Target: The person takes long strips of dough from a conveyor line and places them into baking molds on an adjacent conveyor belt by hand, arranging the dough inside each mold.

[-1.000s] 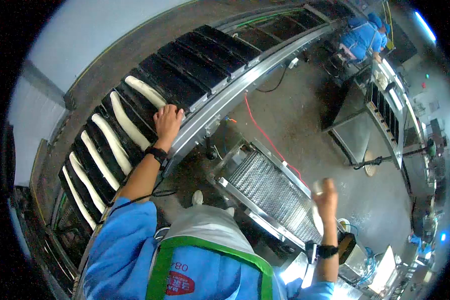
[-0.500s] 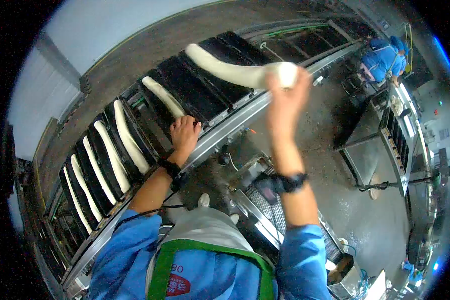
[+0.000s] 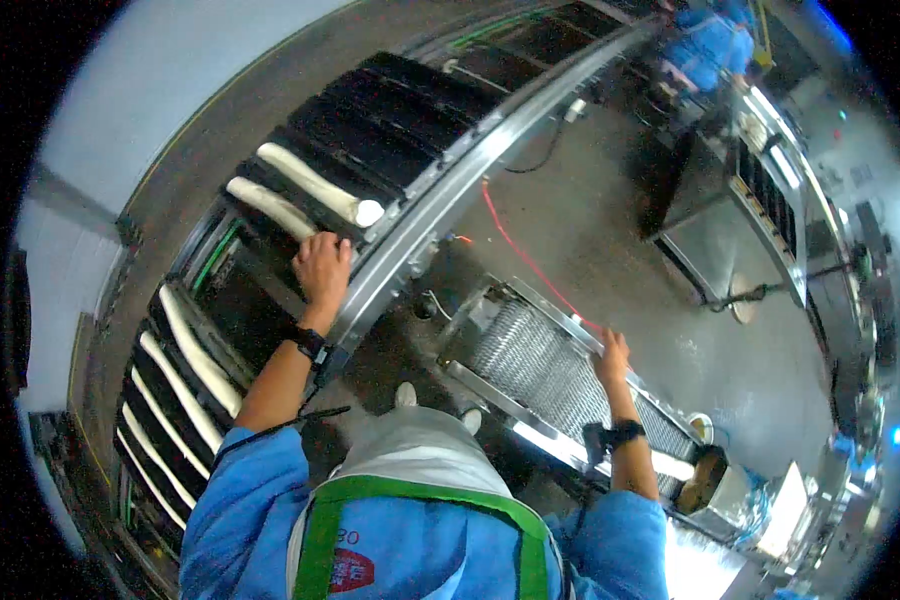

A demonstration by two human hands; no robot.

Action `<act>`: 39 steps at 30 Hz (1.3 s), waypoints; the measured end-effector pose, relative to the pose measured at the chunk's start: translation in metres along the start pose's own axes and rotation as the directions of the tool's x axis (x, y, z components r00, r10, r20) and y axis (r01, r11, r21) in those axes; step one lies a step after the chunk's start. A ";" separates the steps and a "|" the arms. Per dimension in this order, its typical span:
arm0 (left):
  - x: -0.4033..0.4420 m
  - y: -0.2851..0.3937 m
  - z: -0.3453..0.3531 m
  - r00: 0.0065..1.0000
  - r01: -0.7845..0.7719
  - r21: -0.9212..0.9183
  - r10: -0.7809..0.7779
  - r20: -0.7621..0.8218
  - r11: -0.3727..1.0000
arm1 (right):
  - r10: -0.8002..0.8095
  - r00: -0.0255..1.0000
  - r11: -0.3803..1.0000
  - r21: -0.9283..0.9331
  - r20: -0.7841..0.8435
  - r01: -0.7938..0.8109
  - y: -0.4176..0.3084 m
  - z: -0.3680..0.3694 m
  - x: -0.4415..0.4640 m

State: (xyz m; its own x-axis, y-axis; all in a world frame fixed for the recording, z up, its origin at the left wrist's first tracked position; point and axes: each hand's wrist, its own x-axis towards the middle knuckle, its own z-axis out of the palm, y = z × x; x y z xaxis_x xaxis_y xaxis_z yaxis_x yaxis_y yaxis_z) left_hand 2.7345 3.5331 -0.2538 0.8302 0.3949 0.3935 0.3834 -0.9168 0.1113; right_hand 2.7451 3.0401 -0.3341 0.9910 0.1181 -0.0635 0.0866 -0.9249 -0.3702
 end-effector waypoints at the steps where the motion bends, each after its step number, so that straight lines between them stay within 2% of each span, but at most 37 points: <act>1: 0.001 -0.002 0.007 1.000 -0.007 0.011 0.007 -0.001 1.000 | 0.175 0.981 0.977 -0.135 0.079 -0.164 0.022 -0.014 -0.032; 2: 0.002 -0.003 0.012 1.000 -0.017 0.024 0.017 -0.004 1.000 | 0.257 0.962 0.949 -0.214 0.093 -0.232 0.038 -0.027 -0.066; 3: 0.004 -0.004 0.018 1.000 -0.024 0.010 0.024 -0.005 1.000 | 0.408 0.904 0.893 -0.263 0.129 -0.365 0.059 -0.032 -0.097; 4: 0.006 -0.005 0.023 1.000 -0.028 -0.002 0.028 -0.006 1.000 | 0.557 0.817 0.789 -0.401 0.147 -0.466 0.070 -0.035 -0.126; 5: 0.005 -0.008 0.026 1.000 -0.028 -0.020 0.028 0.007 0.999 | 0.660 0.725 0.724 -0.427 0.200 -0.541 0.100 -0.028 -0.156; 6: 0.007 -0.008 0.031 0.999 -0.044 -0.032 0.044 0.011 0.999 | 0.674 0.713 0.712 -0.426 0.193 -0.558 0.095 -0.033 -0.178; 8: 0.010 -0.006 0.041 0.999 -0.046 -0.017 0.046 0.003 0.999 | 0.573 0.812 0.722 -0.535 0.108 -0.438 0.064 -0.055 -0.207; 10: 0.012 -0.003 0.049 0.999 -0.049 -0.015 0.049 0.006 0.999 | 0.547 0.837 0.652 -0.612 -0.028 -0.447 0.080 -0.039 -0.214; 12: 0.011 -0.005 0.055 0.997 -0.069 -0.020 0.070 0.021 0.997 | 0.408 0.912 0.712 -0.609 -0.048 -0.350 0.093 -0.026 -0.208; 13: 0.013 -0.004 0.056 0.997 -0.062 -0.006 0.063 0.036 0.998 | 0.267 0.960 0.755 -0.601 -0.084 -0.263 0.095 -0.018 -0.199; 14: 0.014 -0.003 0.059 0.998 -0.058 -0.008 0.058 0.035 0.998 | 0.263 0.961 0.754 -0.603 -0.085 -0.260 0.082 -0.025 -0.183; 16: 0.014 -0.003 0.064 0.995 -0.097 -0.022 0.097 0.019 0.995 | 0.327 0.912 0.814 -0.565 0.249 -0.137 0.061 -0.039 -0.154; 18: 0.014 -0.003 0.067 0.998 -0.060 -0.023 0.061 0.013 0.998 | 0.189 0.982 0.962 -0.201 0.001 -0.185 0.099 -0.044 -0.136; 19: 0.013 -0.003 0.069 0.998 -0.068 -0.025 0.068 -0.001 0.997 | 0.253 0.957 0.924 -0.259 -0.140 -0.282 0.086 -0.072 -0.126; 20: 0.012 -0.003 0.072 0.997 -0.080 -0.026 0.079 -0.012 0.996 | 0.027 0.923 0.963 -0.237 -0.383 -0.126 0.093 -0.091 -0.117; 21: 0.014 -0.002 0.071 0.998 -0.059 -0.024 0.059 0.027 0.998 | 0.109 0.904 0.985 -0.077 -0.414 -0.154 0.064 -0.127 -0.103; 22: 0.015 -0.001 0.070 0.998 -0.054 -0.029 0.055 0.024 0.998 | 0.374 0.910 0.910 0.258 -0.176 -0.324 0.020 -0.172 -0.082; 23: 0.015 0.000 0.069 0.998 -0.049 -0.034 0.051 0.038 0.998 | 0.273 0.900 0.958 0.179 -0.339 -0.224 0.018 -0.192 -0.072; 24: 0.015 0.000 0.068 0.998 -0.043 -0.039 0.045 0.051 0.998 | 0.363 0.848 0.864 0.479 -0.386 -0.152 -0.031 -0.213 -0.058; 25: 0.015 0.001 0.069 0.998 -0.035 -0.041 0.037 0.045 0.999 | 0.331 0.836 0.780 0.626 -0.439 0.019 -0.070 -0.228 -0.042; 26: 0.012 0.001 0.065 0.999 -0.044 -0.048 0.045 0.014 0.998 | 0.257 0.856 0.763 0.638 -0.448 0.104 -0.090 -0.244 -0.031; 27: 0.012 0.000 0.066 0.999 -0.053 -0.058 0.052 -0.016 0.997 | 0.180 0.880 0.672 0.708 -0.440 0.217 -0.124 -0.253 -0.015; 29: 0.013 0.001 0.066 0.999 -0.043 -0.053 0.043 -0.010 0.998 | 0.246 0.869 0.503 0.823 -0.430 0.265 -0.158 -0.250 0.023; 30: 0.014 0.001 0.066 0.999 -0.044 -0.053 0.045 0.004 0.998 | 0.224 0.882 0.448 0.848 -0.414 0.284 -0.185 -0.242 0.047; 32: 0.013 0.000 0.067 0.999 -0.026 -0.082 0.028 0.029 0.996 | 0.173 0.946 0.338 0.919 -0.273 0.204 -0.214 -0.210 0.105; 34: 0.015 -0.002 0.075 0.996 -0.005 -0.073 0.012 0.091 0.997 | 0.071 0.967 0.200 0.953 -0.246 0.228 -0.276 -0.156 0.154; 35: 0.014 -0.006 0.078 0.996 0.004 -0.068 0.002 0.091 0.998 | -0.070 0.978 0.132 0.970 -0.195 0.203 -0.296 -0.120 0.180; 36: 0.012 -0.014 0.077 0.997 0.001 -0.074 0.005 0.080 0.997 | -0.224 0.974 0.145 0.988 -0.027 0.061 -0.312 -0.085 0.199; 38: 0.013 -0.016 0.081 0.998 -0.009 -0.076 0.014 0.068 0.997 | -0.218 0.948 0.302 0.939 0.233 -0.162 -0.316 -0.033 0.219; 39: 0.014 -0.017 0.085 0.998 -0.011 -0.102 0.018 0.066 0.995 | -0.218 0.948 0.299 0.941 0.231 -0.160 -0.311 -0.023 0.220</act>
State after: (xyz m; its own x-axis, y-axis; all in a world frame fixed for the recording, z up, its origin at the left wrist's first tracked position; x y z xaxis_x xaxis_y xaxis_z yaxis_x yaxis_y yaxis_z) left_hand 2.7743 3.5592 -0.3271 0.8619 0.3814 0.3342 0.3310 -0.9224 0.1991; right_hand 2.9391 3.3449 -0.2114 0.8970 0.3975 -0.1933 -0.2292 0.0444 -0.9724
